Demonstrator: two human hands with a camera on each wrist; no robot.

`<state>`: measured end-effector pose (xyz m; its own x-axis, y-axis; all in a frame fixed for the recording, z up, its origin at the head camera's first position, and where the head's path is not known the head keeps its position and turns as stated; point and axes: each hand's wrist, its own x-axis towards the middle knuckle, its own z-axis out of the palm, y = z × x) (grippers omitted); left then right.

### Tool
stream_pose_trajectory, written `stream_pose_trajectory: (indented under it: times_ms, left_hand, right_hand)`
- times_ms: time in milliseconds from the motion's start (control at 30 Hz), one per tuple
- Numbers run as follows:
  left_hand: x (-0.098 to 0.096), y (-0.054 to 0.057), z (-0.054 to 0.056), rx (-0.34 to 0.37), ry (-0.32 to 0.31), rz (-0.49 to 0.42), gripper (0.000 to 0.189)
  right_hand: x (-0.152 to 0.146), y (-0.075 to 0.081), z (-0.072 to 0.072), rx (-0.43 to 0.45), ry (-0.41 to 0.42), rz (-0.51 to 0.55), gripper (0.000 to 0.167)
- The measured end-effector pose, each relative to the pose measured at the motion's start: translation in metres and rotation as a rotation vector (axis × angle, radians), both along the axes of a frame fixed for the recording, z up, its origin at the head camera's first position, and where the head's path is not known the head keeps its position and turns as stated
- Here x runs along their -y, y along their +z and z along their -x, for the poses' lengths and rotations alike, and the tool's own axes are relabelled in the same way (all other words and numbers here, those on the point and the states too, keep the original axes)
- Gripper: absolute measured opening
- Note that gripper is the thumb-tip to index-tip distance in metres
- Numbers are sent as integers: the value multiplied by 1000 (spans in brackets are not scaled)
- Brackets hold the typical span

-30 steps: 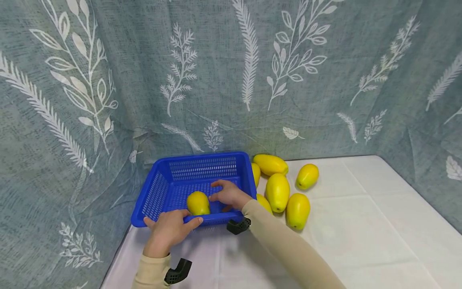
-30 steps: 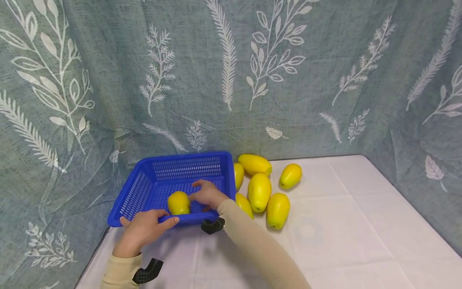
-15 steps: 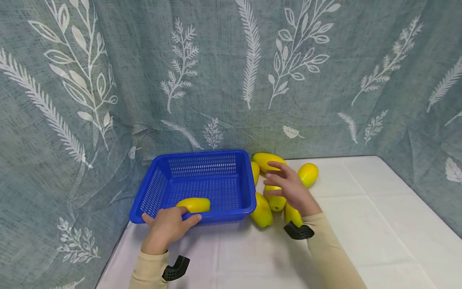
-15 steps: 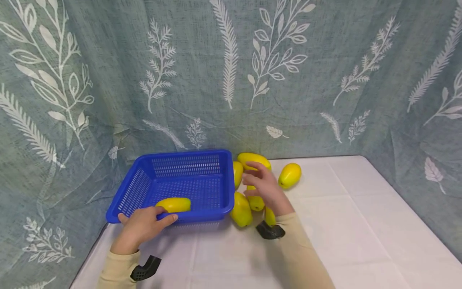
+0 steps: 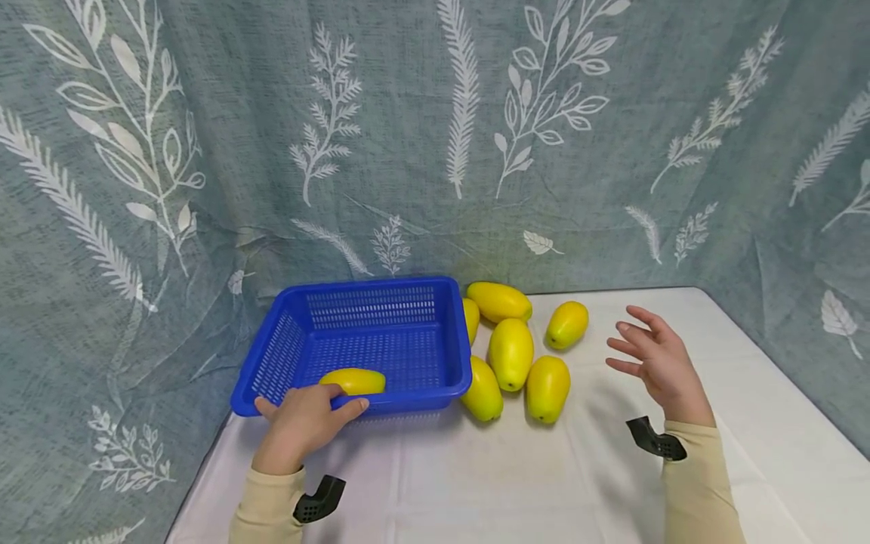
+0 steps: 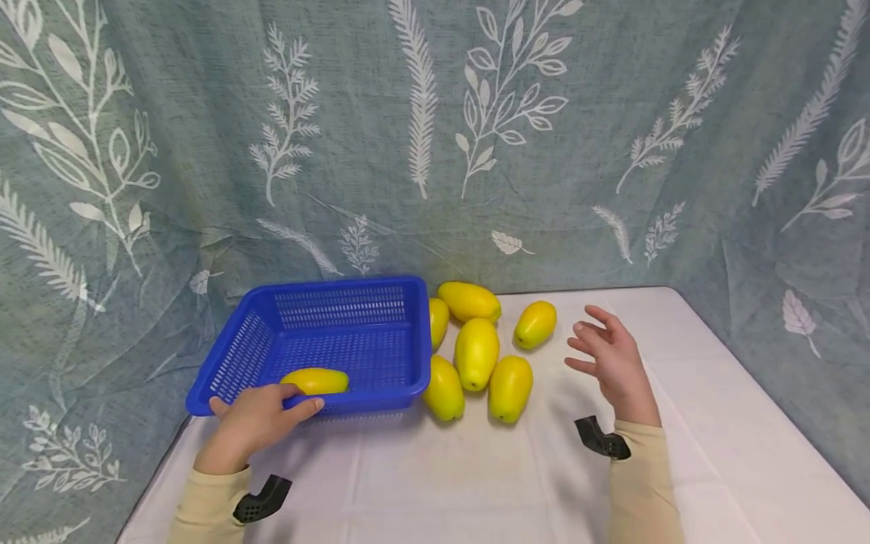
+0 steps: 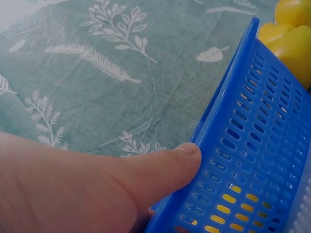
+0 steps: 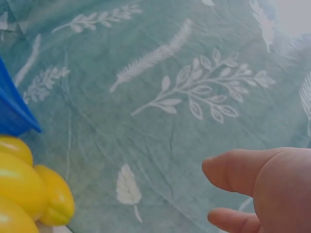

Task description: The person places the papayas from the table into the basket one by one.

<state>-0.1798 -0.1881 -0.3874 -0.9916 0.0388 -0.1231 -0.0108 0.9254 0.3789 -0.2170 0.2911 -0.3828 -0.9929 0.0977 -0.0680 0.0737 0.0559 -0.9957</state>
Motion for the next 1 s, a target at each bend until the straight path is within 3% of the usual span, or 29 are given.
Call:
stream_pose_trajectory:
  times_ms: [200, 467, 733, 1000]
  left_hand:
    - [1, 1, 2, 5, -8, 14, 53]
    - [1, 3, 2, 18, -5, 18, 57]
    - [1, 1, 3, 34, -4, 20, 57]
    - [-2, 1, 3, 36, -9, 20, 56]
  right_hand:
    - [-3, -2, 2, 6, -8, 10, 77]
    - [7, -9, 10, 51, 24, -77, 73]
    - [11, -19, 16, 99, 42, -89, 72]
    - [26, -39, 23, 216, 143, -259, 75]
